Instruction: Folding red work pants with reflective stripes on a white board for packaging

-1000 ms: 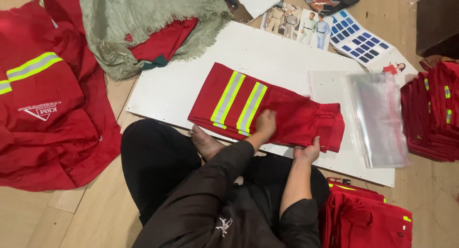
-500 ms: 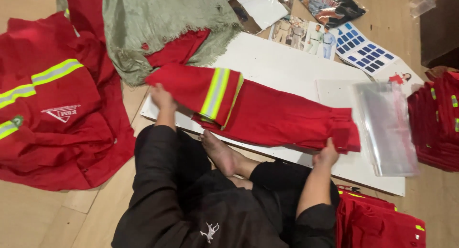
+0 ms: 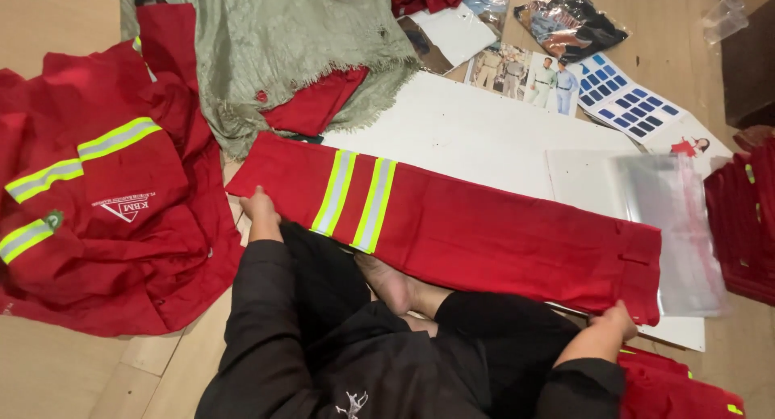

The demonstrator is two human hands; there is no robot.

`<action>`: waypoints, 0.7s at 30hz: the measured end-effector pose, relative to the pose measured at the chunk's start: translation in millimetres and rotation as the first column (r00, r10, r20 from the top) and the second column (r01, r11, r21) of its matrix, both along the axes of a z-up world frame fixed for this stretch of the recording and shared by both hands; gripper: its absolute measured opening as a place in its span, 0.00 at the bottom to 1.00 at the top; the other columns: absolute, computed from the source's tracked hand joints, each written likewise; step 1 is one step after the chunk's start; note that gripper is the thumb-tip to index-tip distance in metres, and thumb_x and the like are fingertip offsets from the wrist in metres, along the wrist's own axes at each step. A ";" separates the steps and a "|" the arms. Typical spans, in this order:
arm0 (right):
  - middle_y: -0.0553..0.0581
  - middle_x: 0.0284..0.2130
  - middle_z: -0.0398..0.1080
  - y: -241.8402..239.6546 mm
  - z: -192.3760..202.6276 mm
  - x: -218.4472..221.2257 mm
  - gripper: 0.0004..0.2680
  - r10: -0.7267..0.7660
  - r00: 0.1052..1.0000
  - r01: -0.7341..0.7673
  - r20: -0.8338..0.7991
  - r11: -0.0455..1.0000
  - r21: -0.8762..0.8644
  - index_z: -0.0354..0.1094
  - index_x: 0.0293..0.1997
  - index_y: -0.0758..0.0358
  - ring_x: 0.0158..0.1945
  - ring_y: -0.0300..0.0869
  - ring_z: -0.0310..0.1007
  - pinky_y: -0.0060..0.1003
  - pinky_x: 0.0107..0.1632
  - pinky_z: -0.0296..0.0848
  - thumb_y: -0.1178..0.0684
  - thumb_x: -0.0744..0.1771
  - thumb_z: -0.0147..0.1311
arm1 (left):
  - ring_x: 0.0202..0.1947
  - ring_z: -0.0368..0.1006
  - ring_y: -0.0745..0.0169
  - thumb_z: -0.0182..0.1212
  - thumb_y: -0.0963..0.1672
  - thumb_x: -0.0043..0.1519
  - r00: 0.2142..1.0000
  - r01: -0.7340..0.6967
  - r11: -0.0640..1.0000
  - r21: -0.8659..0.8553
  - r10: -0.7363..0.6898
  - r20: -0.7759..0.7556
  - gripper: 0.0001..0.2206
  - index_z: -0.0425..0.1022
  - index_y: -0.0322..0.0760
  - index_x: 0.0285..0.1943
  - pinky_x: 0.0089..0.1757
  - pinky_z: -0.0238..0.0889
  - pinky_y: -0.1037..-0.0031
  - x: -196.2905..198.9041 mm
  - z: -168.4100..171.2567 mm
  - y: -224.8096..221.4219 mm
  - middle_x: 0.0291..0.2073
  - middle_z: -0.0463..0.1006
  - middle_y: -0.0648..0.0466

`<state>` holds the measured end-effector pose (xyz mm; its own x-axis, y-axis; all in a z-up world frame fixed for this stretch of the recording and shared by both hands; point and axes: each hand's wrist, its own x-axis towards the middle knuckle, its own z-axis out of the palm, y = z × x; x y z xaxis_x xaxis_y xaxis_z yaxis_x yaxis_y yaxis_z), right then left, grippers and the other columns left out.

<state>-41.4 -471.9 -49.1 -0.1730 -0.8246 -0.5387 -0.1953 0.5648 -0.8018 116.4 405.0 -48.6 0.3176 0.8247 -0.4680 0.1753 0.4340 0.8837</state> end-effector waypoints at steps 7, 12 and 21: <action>0.48 0.35 0.77 -30.5 -59.4 19.4 0.10 0.270 0.961 -0.277 -0.060 0.941 -0.194 0.72 0.49 0.56 0.28 0.36 0.74 0.31 0.28 0.76 0.53 0.64 0.57 | 0.43 0.77 0.49 0.52 0.39 0.64 0.998 0.012 0.925 0.380 0.012 -0.060 0.13 0.68 0.30 0.57 0.45 0.71 0.66 4.7 -11.9 9.3 0.49 0.77 0.41; 0.52 0.42 0.78 -9.9 -34.0 3.2 0.13 0.349 0.934 -0.356 -0.073 0.905 -0.233 0.70 0.52 0.61 0.38 0.39 0.81 0.29 0.36 0.83 0.47 0.67 0.60 | 0.38 0.79 0.53 0.56 0.39 0.64 0.988 -0.151 0.950 0.275 0.152 0.020 0.08 0.67 0.32 0.51 0.43 0.73 0.68 0.6 -38.9 35.4 0.44 0.79 0.45; 0.67 0.40 0.73 4.5 -31.1 -7.2 0.09 0.338 0.829 -0.471 0.445 0.851 0.231 0.67 0.50 0.68 0.37 0.54 0.75 0.47 0.34 0.79 0.56 0.67 0.53 | 0.47 0.73 0.37 0.55 0.37 0.57 0.738 0.662 0.534 0.526 -0.590 -0.328 0.26 0.60 0.24 0.68 0.45 0.68 0.62 -29.9 21.2 12.7 0.53 0.75 0.32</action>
<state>-48.6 -467.4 -80.2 0.4070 -0.5446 -0.7333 -0.1865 0.7364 -0.6503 86.5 417.7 -27.5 0.8432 0.5364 -0.0373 0.2969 -0.4065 0.8641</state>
